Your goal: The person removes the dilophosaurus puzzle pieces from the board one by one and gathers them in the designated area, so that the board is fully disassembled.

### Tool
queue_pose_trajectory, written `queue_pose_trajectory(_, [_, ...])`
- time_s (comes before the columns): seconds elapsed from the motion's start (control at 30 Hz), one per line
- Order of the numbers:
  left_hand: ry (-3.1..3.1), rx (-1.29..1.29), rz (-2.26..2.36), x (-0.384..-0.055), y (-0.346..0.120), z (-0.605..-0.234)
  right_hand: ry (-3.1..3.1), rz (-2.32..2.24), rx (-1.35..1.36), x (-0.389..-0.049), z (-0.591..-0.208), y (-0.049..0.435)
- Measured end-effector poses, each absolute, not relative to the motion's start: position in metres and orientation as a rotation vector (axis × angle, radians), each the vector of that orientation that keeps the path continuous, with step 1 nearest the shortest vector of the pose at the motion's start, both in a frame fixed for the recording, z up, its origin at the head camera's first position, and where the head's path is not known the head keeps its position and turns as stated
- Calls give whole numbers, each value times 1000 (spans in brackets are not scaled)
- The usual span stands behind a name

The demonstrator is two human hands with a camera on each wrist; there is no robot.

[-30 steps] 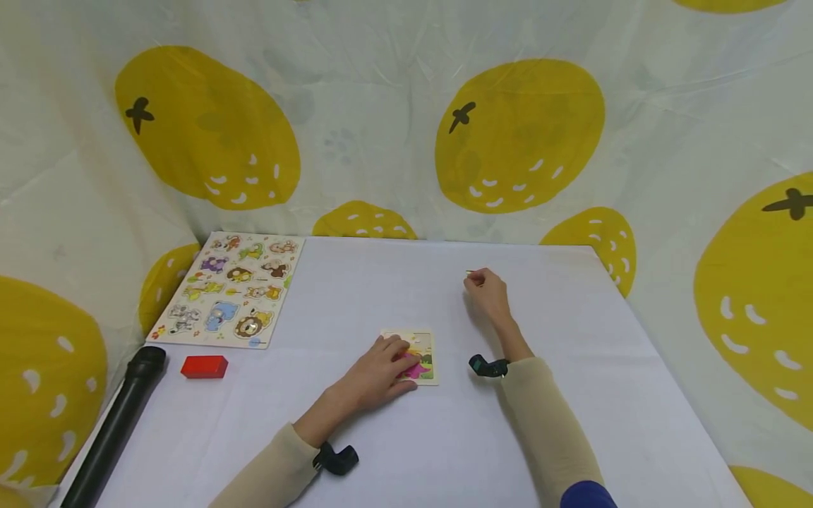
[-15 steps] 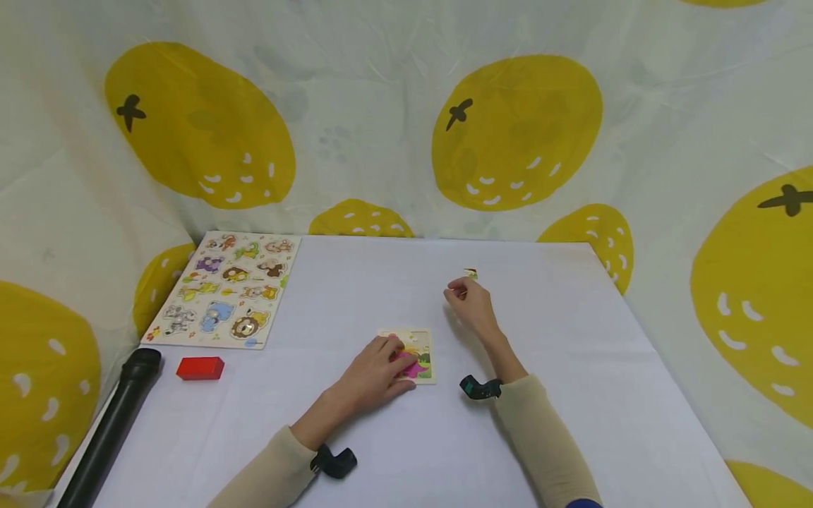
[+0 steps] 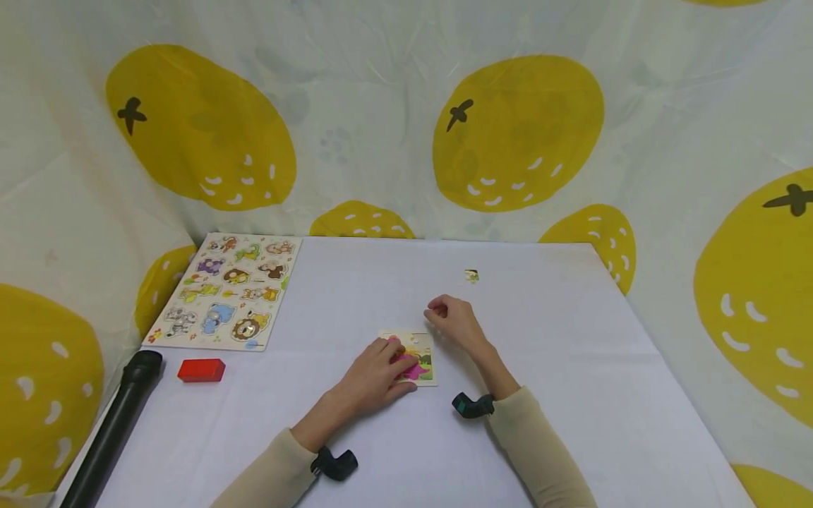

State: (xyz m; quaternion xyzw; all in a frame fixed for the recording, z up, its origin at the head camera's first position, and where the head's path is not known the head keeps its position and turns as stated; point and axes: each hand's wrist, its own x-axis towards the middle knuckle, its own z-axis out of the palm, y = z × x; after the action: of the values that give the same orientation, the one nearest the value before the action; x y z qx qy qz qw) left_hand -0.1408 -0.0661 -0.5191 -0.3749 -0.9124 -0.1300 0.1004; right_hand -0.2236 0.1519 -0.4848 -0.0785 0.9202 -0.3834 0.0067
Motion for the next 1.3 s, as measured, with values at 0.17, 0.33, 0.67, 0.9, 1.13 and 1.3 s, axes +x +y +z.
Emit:
queue_pose_trajectory(0.17, [-2665,-1109,-404,-141,-66,-518,2831,-1151,-301,-220,-484,148])
queue_pose_trajectory(0.33, [-2652,-1106,-434,-142,-65,-519,2793,-1078,-370,-219,-486,148])
queue_pose_trajectory(0.67, [-2636,-1099,-455,-141,-66,-522,2726,-916,-501,-216,-483,145])
queue_pose_trajectory(0.9, [-2655,-1095,-465,-141,-67,-524,2681,-880,-519,-214,-481,146])
queue_pose_trajectory(1.13, [-2629,-1098,-444,-141,-66,-523,2668,-877,-576,-214,-480,147])
queue_pose_trajectory(1.3, [-2618,-1102,-430,-141,-66,-522,2663,-868,-574,-214,-480,146])
